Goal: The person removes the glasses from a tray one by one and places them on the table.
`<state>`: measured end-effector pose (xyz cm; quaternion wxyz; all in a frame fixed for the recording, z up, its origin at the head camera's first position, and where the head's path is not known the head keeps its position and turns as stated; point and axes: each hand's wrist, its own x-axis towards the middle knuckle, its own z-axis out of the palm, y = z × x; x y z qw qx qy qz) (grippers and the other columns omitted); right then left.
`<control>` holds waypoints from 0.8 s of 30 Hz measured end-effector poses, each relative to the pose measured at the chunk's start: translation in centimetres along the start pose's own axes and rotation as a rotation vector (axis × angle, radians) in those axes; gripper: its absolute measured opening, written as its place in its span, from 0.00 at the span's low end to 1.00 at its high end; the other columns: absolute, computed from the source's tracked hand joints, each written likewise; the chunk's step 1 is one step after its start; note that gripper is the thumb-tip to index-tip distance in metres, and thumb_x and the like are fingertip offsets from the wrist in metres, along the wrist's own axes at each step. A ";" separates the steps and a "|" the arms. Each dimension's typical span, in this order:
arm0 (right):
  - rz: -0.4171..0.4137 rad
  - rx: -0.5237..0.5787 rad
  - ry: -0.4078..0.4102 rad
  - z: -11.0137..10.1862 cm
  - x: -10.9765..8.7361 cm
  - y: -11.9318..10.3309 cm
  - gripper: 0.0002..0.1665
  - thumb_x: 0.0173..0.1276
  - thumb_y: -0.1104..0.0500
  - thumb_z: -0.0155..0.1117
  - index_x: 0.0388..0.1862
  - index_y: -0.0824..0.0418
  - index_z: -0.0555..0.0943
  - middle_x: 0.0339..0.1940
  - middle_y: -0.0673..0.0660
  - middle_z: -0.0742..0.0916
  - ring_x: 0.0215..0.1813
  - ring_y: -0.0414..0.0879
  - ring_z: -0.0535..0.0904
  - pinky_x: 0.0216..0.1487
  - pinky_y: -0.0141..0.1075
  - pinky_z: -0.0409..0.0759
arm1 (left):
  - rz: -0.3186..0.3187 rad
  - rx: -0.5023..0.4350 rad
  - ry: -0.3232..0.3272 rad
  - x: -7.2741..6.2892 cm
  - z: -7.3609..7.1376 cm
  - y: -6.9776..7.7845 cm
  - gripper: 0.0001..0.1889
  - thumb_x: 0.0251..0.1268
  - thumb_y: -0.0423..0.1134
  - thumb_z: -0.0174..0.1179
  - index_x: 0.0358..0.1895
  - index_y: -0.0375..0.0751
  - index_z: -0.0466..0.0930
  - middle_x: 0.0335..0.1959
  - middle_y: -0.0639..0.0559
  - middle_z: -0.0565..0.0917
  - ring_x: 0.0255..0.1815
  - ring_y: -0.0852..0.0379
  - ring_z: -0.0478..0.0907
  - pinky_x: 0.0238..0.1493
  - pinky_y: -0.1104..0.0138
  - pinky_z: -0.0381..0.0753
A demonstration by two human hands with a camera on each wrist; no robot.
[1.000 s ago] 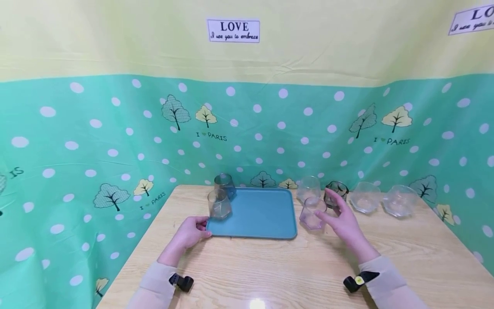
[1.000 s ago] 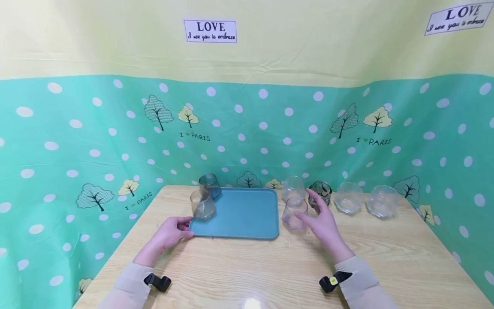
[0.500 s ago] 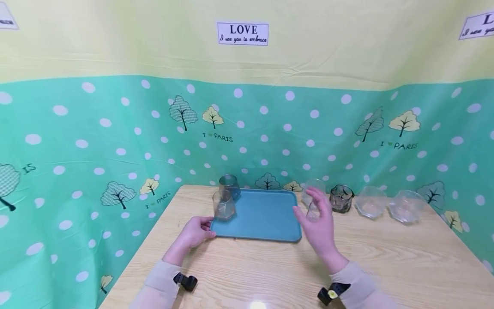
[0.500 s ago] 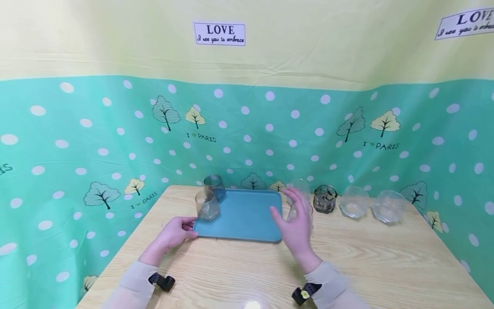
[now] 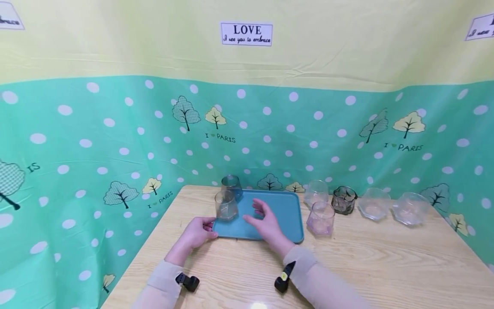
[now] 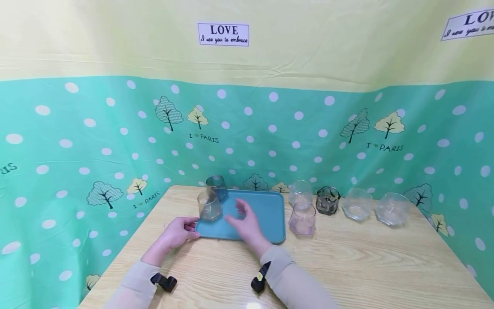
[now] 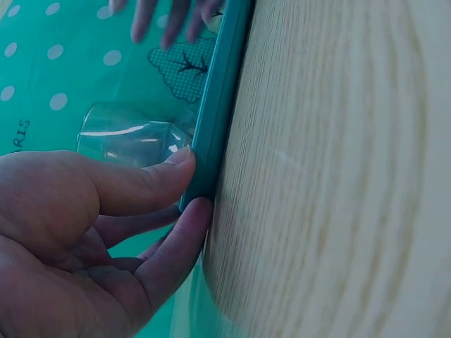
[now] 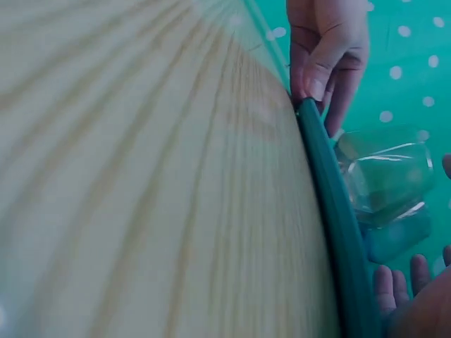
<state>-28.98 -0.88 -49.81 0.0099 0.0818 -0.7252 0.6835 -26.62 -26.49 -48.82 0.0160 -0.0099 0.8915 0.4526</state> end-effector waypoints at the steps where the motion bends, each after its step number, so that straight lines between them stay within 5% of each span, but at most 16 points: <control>1: 0.014 -0.005 -0.009 0.7 0.3 0.2 0.46 0.68 0.55 0.79 0.81 0.58 0.69 0.77 0.63 0.77 0.76 0.63 0.71 0.74 0.59 0.72 | 0.000 0.002 0.001 0.0 0.0 0.0 0.31 0.61 0.25 0.75 0.69 0.25 0.78 0.43 0.46 0.85 0.46 0.51 0.81 0.50 0.58 0.84; 13: 0.015 -0.016 0.047 6.5 2.9 1.3 0.52 0.63 0.51 0.84 0.83 0.50 0.68 0.77 0.61 0.75 0.76 0.61 0.70 0.74 0.56 0.71 | 0.025 0.003 0.006 0.1 0.0 0.3 0.31 0.60 0.24 0.75 0.68 0.23 0.78 0.41 0.46 0.87 0.44 0.52 0.83 0.48 0.59 0.85; 24: -0.022 -0.156 0.098 8.4 3.8 1.7 0.57 0.58 0.48 0.87 0.83 0.53 0.69 0.75 0.65 0.75 0.75 0.62 0.71 0.76 0.57 0.69 | 0.021 0.027 0.012 0.4 0.1 -0.2 0.32 0.59 0.25 0.76 0.68 0.24 0.79 0.39 0.47 0.86 0.43 0.53 0.82 0.49 0.59 0.84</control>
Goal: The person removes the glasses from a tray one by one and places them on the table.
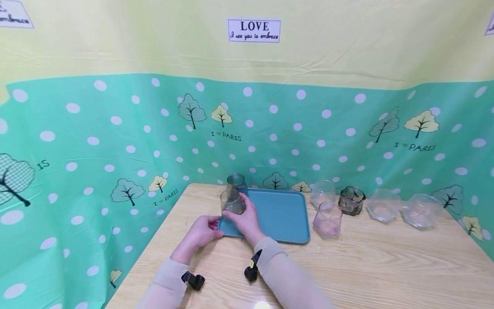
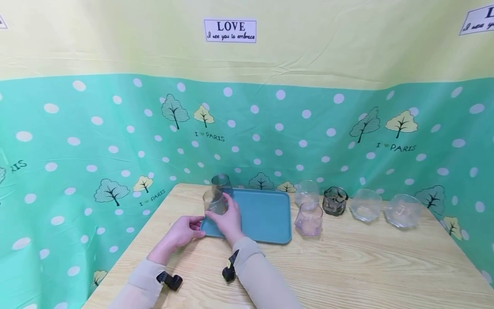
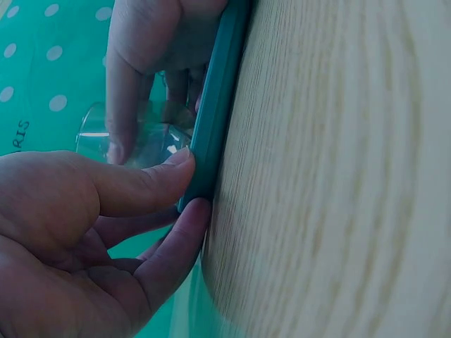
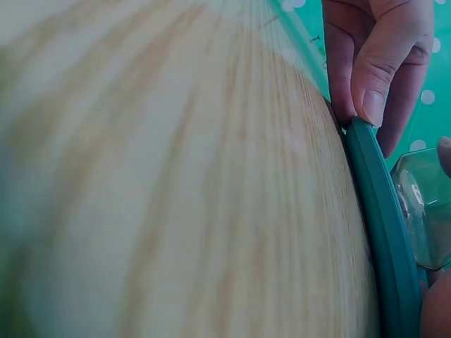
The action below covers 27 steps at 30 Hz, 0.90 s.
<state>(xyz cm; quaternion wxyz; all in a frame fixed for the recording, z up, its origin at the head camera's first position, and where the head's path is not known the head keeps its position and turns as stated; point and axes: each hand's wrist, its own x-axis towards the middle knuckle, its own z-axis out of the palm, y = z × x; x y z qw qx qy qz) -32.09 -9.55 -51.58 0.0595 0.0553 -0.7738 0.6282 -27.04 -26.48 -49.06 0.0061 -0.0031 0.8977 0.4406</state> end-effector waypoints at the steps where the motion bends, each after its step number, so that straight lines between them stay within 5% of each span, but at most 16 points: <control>1: 0.001 -0.008 0.002 0.0 0.0 0.0 0.56 0.58 0.48 0.87 0.83 0.53 0.69 0.75 0.65 0.75 0.76 0.62 0.71 0.76 0.56 0.69 | 0.002 0.001 0.000 0.0 0.0 0.0 0.32 0.59 0.25 0.76 0.68 0.24 0.79 0.39 0.48 0.86 0.43 0.53 0.82 0.49 0.58 0.84; 11: 0.011 -0.048 0.005 0.0 0.1 -0.1 0.55 0.59 0.48 0.87 0.82 0.55 0.70 0.74 0.64 0.76 0.75 0.60 0.71 0.76 0.54 0.69 | 0.006 -0.005 -0.001 0.1 -0.1 -0.1 0.32 0.57 0.24 0.76 0.67 0.23 0.79 0.39 0.47 0.87 0.42 0.53 0.82 0.49 0.58 0.84; 27: 0.013 0.049 -0.013 -0.6 -0.2 0.1 0.53 0.60 0.53 0.87 0.81 0.56 0.71 0.74 0.63 0.77 0.75 0.60 0.71 0.77 0.54 0.68 | -0.019 0.001 -0.007 -0.2 -0.2 0.2 0.31 0.60 0.26 0.76 0.69 0.26 0.79 0.41 0.47 0.87 0.44 0.53 0.82 0.51 0.56 0.84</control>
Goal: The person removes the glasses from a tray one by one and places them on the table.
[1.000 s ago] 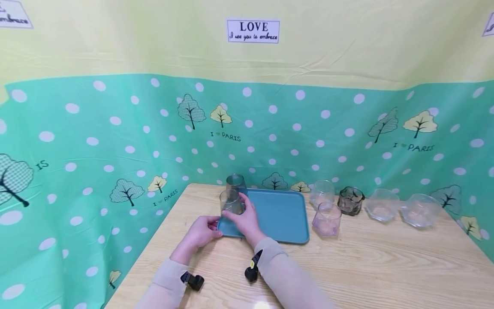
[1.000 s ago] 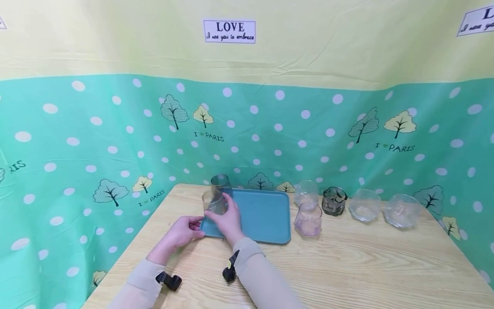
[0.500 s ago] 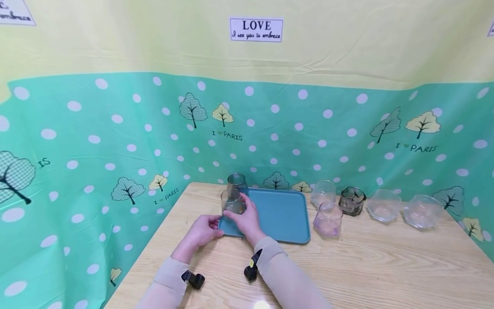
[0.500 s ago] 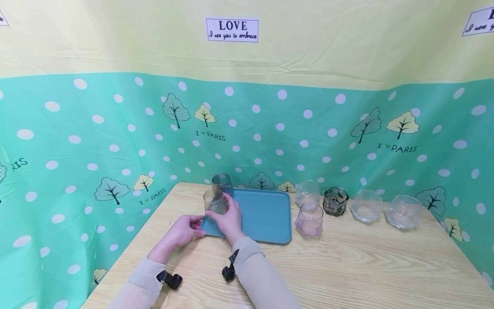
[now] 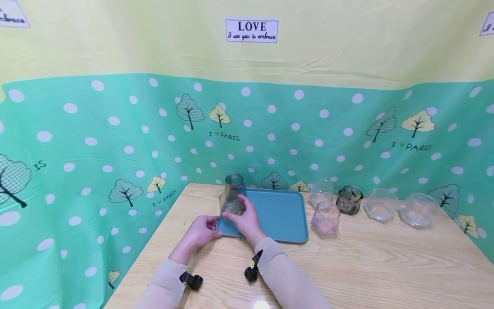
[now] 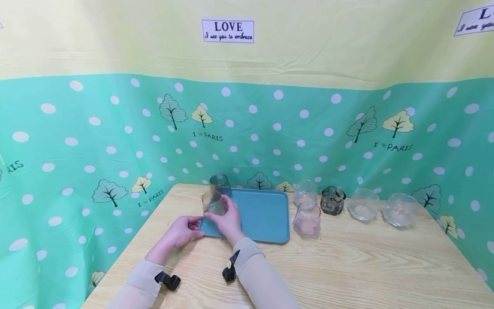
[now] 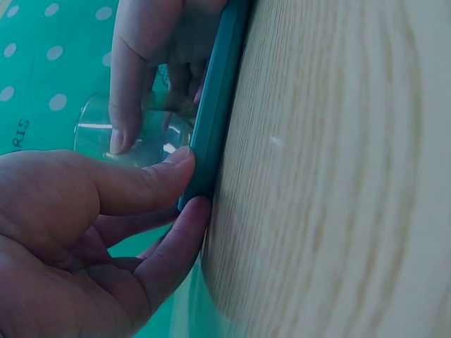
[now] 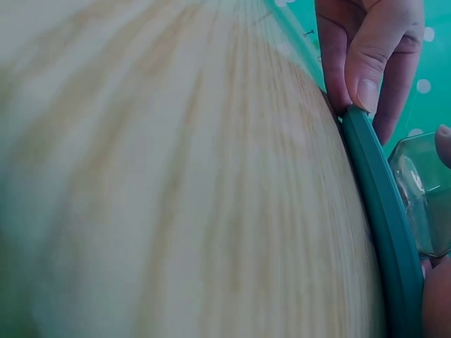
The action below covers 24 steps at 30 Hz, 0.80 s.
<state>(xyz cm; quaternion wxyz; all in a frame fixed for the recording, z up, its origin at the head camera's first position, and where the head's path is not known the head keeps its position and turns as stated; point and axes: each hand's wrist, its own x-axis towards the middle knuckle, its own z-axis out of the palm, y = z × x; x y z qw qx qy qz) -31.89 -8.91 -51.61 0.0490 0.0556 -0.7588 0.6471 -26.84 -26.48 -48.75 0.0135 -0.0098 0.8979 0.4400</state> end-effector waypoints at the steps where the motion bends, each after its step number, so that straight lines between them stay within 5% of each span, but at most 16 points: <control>1: 0.003 0.007 -0.004 -0.1 0.0 0.0 0.53 0.60 0.53 0.87 0.81 0.56 0.71 0.75 0.62 0.77 0.76 0.60 0.71 0.77 0.55 0.68 | 0.000 -0.003 0.000 0.0 0.0 0.0 0.31 0.60 0.26 0.75 0.68 0.25 0.79 0.41 0.47 0.87 0.44 0.53 0.82 0.51 0.56 0.84; 15: -0.009 0.239 0.000 -1.3 -1.0 -0.6 0.53 0.63 0.53 0.85 0.83 0.56 0.68 0.73 0.61 0.79 0.72 0.58 0.74 0.72 0.53 0.75 | -0.010 -0.002 0.003 0.0 0.2 -0.3 0.31 0.62 0.26 0.75 0.69 0.26 0.79 0.42 0.48 0.86 0.45 0.51 0.82 0.53 0.54 0.84; 24: -0.032 0.346 0.069 -4.9 -2.2 -0.9 0.47 0.64 0.57 0.83 0.80 0.60 0.71 0.70 0.63 0.79 0.70 0.59 0.75 0.71 0.53 0.75 | -0.007 -0.008 0.008 0.0 0.1 0.0 0.32 0.60 0.26 0.76 0.68 0.25 0.79 0.42 0.46 0.85 0.45 0.51 0.81 0.51 0.58 0.83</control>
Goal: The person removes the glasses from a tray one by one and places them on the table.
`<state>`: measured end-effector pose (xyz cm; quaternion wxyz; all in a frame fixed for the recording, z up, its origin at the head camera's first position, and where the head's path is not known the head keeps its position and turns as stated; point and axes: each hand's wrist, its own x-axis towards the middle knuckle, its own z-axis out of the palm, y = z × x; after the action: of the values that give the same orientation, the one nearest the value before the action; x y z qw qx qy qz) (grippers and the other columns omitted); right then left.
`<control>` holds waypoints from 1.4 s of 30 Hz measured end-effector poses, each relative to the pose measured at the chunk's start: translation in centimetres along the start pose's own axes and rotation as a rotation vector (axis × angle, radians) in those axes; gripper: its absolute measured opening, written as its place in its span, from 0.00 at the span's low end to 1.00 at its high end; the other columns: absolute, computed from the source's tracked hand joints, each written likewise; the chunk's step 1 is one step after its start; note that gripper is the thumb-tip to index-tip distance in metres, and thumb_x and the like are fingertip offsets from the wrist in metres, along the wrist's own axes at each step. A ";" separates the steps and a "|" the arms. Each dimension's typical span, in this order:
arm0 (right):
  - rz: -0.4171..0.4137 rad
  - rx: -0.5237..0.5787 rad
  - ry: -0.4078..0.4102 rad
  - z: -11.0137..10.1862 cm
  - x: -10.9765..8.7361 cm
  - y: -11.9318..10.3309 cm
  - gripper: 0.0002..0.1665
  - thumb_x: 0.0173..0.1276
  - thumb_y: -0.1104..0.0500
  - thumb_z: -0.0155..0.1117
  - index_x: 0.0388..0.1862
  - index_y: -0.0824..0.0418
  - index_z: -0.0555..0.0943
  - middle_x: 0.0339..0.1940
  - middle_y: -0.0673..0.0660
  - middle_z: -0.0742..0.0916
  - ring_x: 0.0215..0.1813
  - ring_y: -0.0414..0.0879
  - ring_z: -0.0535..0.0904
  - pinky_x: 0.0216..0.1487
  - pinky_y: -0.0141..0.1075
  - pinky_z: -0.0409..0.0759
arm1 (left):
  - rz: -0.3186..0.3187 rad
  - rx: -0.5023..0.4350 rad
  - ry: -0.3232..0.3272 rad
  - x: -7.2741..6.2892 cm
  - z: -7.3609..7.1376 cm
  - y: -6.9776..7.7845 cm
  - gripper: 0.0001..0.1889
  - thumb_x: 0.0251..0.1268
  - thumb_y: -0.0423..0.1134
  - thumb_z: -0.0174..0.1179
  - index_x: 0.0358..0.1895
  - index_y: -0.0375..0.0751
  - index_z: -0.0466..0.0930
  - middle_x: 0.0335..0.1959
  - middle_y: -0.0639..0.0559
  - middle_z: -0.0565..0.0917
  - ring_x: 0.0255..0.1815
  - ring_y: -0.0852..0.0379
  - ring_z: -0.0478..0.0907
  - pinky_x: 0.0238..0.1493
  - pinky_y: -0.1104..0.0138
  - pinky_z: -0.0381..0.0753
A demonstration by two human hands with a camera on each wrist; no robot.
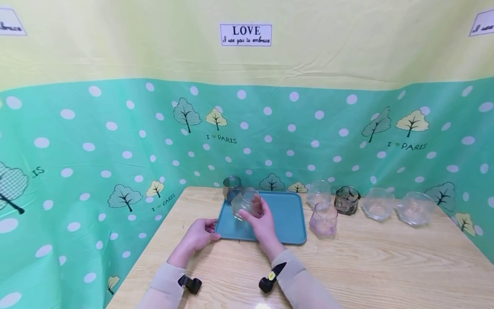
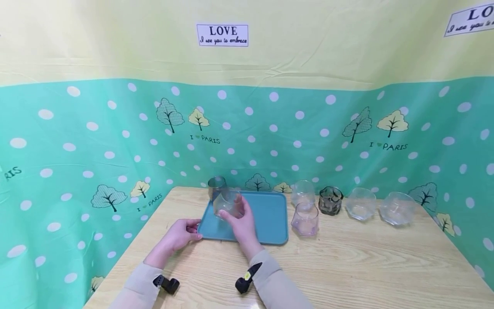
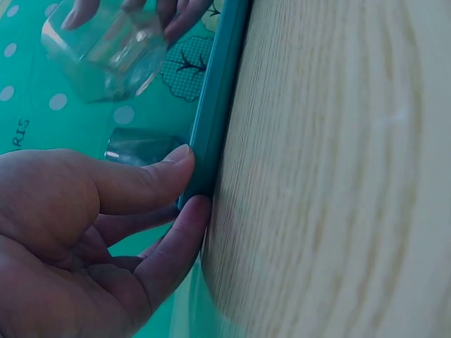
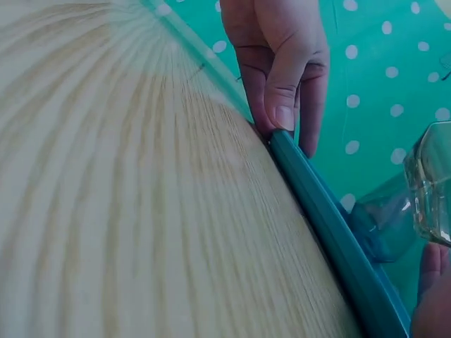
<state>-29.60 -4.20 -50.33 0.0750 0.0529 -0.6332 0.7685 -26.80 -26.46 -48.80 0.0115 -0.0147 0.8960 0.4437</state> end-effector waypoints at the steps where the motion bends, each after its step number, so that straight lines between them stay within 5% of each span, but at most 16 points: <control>1: 0.001 -0.008 0.005 -0.4 -0.2 -0.2 0.48 0.64 0.58 0.83 0.80 0.60 0.71 0.69 0.64 0.80 0.69 0.59 0.75 0.71 0.53 0.75 | -0.003 0.000 0.002 0.0 0.0 0.0 0.31 0.60 0.26 0.76 0.68 0.26 0.79 0.42 0.46 0.85 0.45 0.51 0.81 0.50 0.58 0.83; 16: -0.022 -0.089 -0.148 -5.2 -3.1 -3.3 0.46 0.65 0.57 0.83 0.79 0.53 0.72 0.72 0.57 0.81 0.70 0.56 0.77 0.71 0.49 0.76 | -0.002 0.001 -0.012 0.2 0.1 0.0 0.31 0.62 0.26 0.75 0.69 0.25 0.78 0.43 0.45 0.85 0.46 0.50 0.81 0.50 0.58 0.83; 24: -0.071 -0.117 -0.163 -9.1 -4.3 -5.0 0.47 0.64 0.66 0.81 0.79 0.53 0.71 0.70 0.59 0.81 0.69 0.53 0.77 0.70 0.41 0.75 | -0.009 0.001 -0.020 0.2 0.0 0.0 0.31 0.63 0.26 0.74 0.70 0.26 0.78 0.43 0.45 0.85 0.46 0.50 0.81 0.50 0.58 0.83; 32: -0.110 -0.199 -0.174 -13.2 -4.9 -7.2 0.48 0.64 0.67 0.80 0.81 0.53 0.70 0.73 0.58 0.80 0.73 0.50 0.75 0.70 0.32 0.73 | 0.003 0.009 -0.023 0.1 -0.1 0.0 0.31 0.62 0.26 0.75 0.69 0.25 0.78 0.43 0.45 0.85 0.46 0.51 0.81 0.51 0.57 0.83; 42: -0.216 -0.265 -0.136 -19.0 -5.3 -9.5 0.48 0.68 0.69 0.76 0.83 0.60 0.65 0.73 0.63 0.79 0.68 0.41 0.77 0.66 0.26 0.75 | -0.009 0.012 -0.021 0.0 -0.1 0.2 0.31 0.63 0.26 0.75 0.69 0.25 0.78 0.43 0.44 0.85 0.47 0.50 0.81 0.50 0.57 0.83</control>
<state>-22.41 15.99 -45.77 0.1204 0.1618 -0.7233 0.6604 -26.82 -26.35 -48.57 0.0228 -0.0140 0.8984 0.4384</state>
